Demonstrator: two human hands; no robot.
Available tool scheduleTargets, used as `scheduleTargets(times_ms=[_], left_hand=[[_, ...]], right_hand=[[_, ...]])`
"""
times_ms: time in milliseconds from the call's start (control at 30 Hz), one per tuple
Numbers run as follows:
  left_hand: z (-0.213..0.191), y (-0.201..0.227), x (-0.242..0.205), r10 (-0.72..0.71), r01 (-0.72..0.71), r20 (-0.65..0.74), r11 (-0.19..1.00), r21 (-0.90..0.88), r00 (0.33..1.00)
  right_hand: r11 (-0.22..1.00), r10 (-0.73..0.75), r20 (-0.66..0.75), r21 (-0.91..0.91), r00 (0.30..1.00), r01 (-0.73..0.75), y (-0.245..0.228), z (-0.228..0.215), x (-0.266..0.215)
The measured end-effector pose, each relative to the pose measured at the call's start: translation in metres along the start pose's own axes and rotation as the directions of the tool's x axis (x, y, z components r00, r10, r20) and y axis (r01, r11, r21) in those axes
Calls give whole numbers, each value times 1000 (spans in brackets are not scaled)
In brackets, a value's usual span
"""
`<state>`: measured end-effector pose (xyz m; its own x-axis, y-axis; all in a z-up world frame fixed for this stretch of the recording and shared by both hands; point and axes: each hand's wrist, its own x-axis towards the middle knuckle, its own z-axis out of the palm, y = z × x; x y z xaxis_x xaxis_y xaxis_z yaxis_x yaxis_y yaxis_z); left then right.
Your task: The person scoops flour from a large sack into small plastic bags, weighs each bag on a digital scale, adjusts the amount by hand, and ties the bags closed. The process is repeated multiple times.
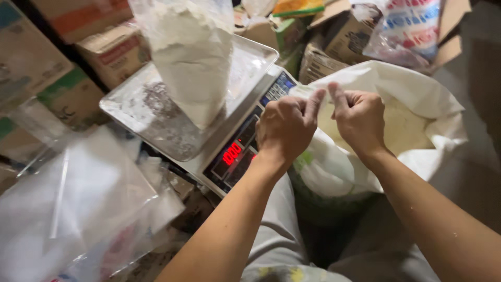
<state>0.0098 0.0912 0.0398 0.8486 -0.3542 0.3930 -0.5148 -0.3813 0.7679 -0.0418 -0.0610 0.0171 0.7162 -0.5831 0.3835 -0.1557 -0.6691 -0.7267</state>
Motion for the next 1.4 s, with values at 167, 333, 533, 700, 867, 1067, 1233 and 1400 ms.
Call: scheduleTargets(times_ms=[167, 333, 533, 700, 867, 1067, 1233, 1400], left_hand=[[-44, -11, 26, 18, -9, -333, 1000, 28, 943], [-86, -24, 70, 191, -98, -732, 981, 168, 654], [-157, -42, 151, -239, 170, -793, 970, -172, 560], [-200, -50, 191, -313, 227, -426, 944, -241, 849], [-213, -47, 202, -540, 429, -183, 797, -425, 821], [-225, -40, 201, -576, 419, -173, 739, -528, 799], [-238, -23, 198, -532, 352, -253, 780, -518, 808], [-266, -18, 210, -434, 362, -264, 889, -279, 862]], right_hand=[[970, -187, -42, 151, 982, 191, -57, 29, 36], [894, -90, 118, 446, 989, 28, -138, 50, 73], [651, 256, 505, 540, 824, -533, -205, 62, 116], [568, 231, 610, 548, 758, -614, -207, 88, 153], [617, 250, 526, 561, 813, -553, -207, 98, 172], [715, 67, 367, 631, 928, -301, -229, 75, 164], [838, -53, 285, 533, 957, -113, -249, 61, 172], [852, -268, 221, 509, 938, 124, -237, 53, 206]])
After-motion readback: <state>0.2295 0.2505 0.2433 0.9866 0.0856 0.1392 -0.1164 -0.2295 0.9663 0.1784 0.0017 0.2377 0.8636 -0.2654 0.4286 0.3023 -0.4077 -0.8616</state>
